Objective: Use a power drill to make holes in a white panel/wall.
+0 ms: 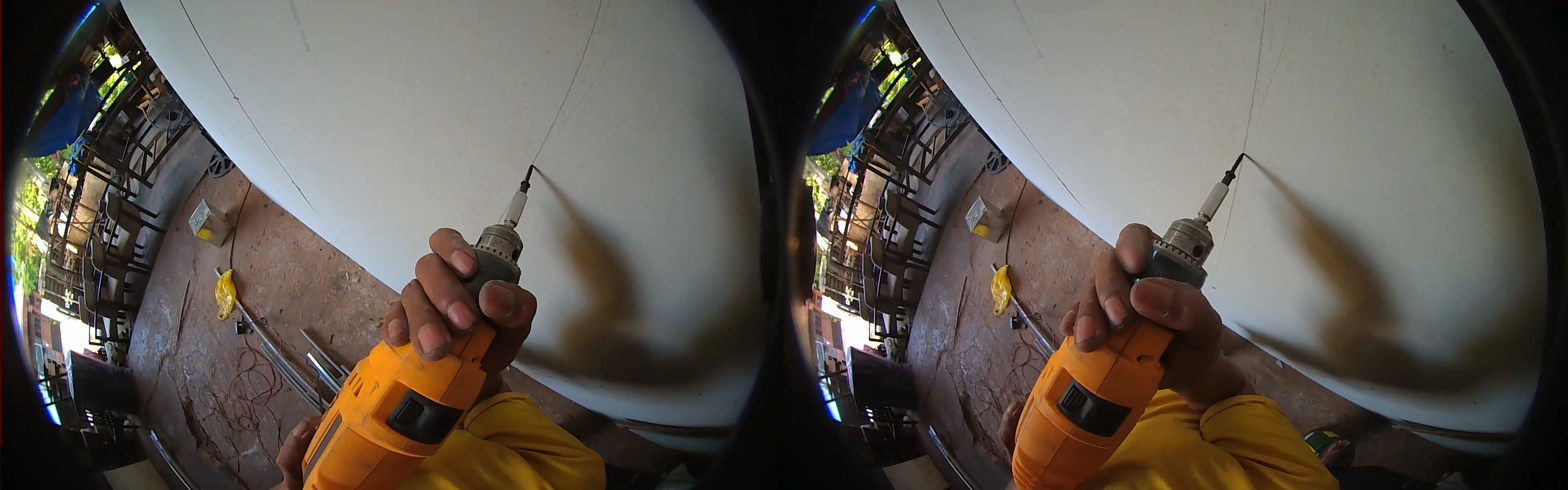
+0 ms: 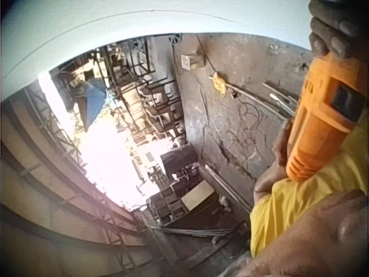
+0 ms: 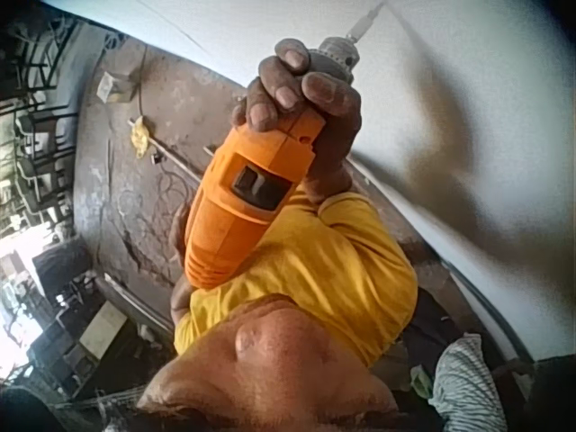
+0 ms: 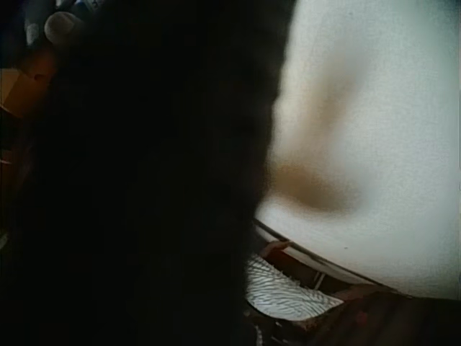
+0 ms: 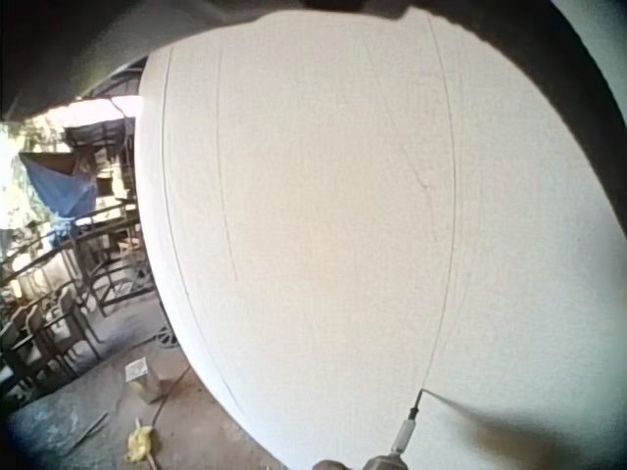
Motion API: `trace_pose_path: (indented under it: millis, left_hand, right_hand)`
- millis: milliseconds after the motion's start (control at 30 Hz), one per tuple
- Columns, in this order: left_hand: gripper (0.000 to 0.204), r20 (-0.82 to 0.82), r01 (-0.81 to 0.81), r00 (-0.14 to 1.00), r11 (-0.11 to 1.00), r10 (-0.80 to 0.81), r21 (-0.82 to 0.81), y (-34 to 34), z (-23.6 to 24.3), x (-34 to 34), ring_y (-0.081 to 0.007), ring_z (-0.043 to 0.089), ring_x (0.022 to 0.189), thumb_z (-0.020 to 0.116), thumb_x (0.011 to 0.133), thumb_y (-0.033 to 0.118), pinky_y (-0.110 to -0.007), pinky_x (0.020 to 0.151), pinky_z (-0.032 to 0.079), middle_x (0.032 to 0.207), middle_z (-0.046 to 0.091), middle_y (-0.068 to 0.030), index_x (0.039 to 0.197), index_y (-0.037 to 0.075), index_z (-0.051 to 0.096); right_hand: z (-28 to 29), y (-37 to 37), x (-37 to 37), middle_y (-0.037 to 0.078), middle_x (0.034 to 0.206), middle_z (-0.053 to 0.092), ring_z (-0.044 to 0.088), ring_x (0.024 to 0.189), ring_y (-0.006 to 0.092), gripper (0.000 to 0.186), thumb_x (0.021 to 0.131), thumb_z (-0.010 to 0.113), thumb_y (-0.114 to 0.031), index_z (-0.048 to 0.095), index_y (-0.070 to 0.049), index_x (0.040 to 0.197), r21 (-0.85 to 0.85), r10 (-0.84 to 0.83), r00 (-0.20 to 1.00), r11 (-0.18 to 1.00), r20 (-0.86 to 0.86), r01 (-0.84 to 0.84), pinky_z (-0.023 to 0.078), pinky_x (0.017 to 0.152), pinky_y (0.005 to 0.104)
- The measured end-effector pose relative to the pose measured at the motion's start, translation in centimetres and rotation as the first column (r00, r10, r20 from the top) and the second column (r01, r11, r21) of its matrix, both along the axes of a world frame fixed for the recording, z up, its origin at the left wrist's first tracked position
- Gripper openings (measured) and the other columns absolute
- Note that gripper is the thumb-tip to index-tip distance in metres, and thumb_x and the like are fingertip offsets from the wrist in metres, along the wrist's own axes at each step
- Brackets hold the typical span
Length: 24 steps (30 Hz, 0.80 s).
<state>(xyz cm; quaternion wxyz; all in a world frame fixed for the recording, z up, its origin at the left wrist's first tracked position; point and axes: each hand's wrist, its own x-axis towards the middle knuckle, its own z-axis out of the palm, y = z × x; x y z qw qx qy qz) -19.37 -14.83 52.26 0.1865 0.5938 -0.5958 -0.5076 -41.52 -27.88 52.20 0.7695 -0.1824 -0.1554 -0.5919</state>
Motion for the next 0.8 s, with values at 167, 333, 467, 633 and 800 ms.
trace_pose_path:
  millis: [167,333,467,633,800]
  left_hand:
    - [0.047,-0.095,-0.178,0.980,0.982,0.173,-0.054,3.9,-6.2,0.7,-0.0250,0.053,0.111,0.060,0.087,0.015,-0.034,0.095,0.040,0.120,0.056,-0.0156,0.129,0.001,0.043]
    - [0.049,-0.184,-0.191,0.972,0.948,0.146,-0.255,3.0,-6.7,-0.1,-0.0276,0.053,0.113,0.060,0.087,0.016,-0.034,0.096,0.040,0.121,0.055,-0.0161,0.129,-0.002,0.042]
    - [0.048,-0.862,-0.446,0.263,0.847,0.433,0.289,3.8,-7.8,-1.5,-0.0297,0.053,0.113,0.060,0.087,0.014,-0.035,0.095,0.041,0.122,0.054,-0.0182,0.128,-0.003,0.042]
    - [0.048,-0.662,-0.438,0.749,0.779,0.039,-0.449,1.3,-6.5,-1.4,-0.0320,0.054,0.112,0.060,0.087,0.013,-0.037,0.093,0.042,0.123,0.053,-0.0208,0.128,-0.004,0.042]
    - [0.048,-0.113,-0.044,0.989,0.535,-0.096,-0.844,0.2,-6.1,-0.8,-0.0344,0.056,0.108,0.059,0.087,0.011,-0.039,0.090,0.045,0.122,0.053,-0.0239,0.129,-0.004,0.041]
  right_hand:
    - [0.7,-0.2,0.6,0.005,0.078,0.052,0.063,0.081,0.0272,0.021,0.080,0.051,-0.014,0.045,-0.014,0.100,-0.043,0.029,0.998,0.999,0.055,-0.026,0.046,0.087,0.0443]
    - [0.0,-0.7,0.0,0.006,0.077,0.053,0.063,0.081,0.0278,0.021,0.078,0.051,-0.012,0.046,-0.013,0.099,-0.018,-0.010,0.999,1.000,0.048,0.011,0.047,0.085,0.0440]
    - [0.1,-1.0,0.5,0.006,0.074,0.053,0.063,0.077,0.0281,0.021,0.078,0.051,-0.011,0.046,-0.012,0.098,-0.017,-0.015,0.998,1.000,0.064,0.017,0.048,0.083,0.0436]
    - [0.3,-0.8,-0.4,0.006,0.072,0.053,0.064,0.071,0.0275,0.020,0.078,0.050,-0.012,0.045,-0.012,0.097,-0.040,-0.056,0.998,0.998,0.037,0.057,0.049,0.080,0.0438]
    - [0.1,-1.1,-0.3,0.005,0.072,0.052,0.063,0.069,0.0265,0.020,0.078,0.051,-0.014,0.043,-0.013,0.097,-0.057,-0.045,0.999,0.997,0.013,0.046,0.049,0.079,0.0435]
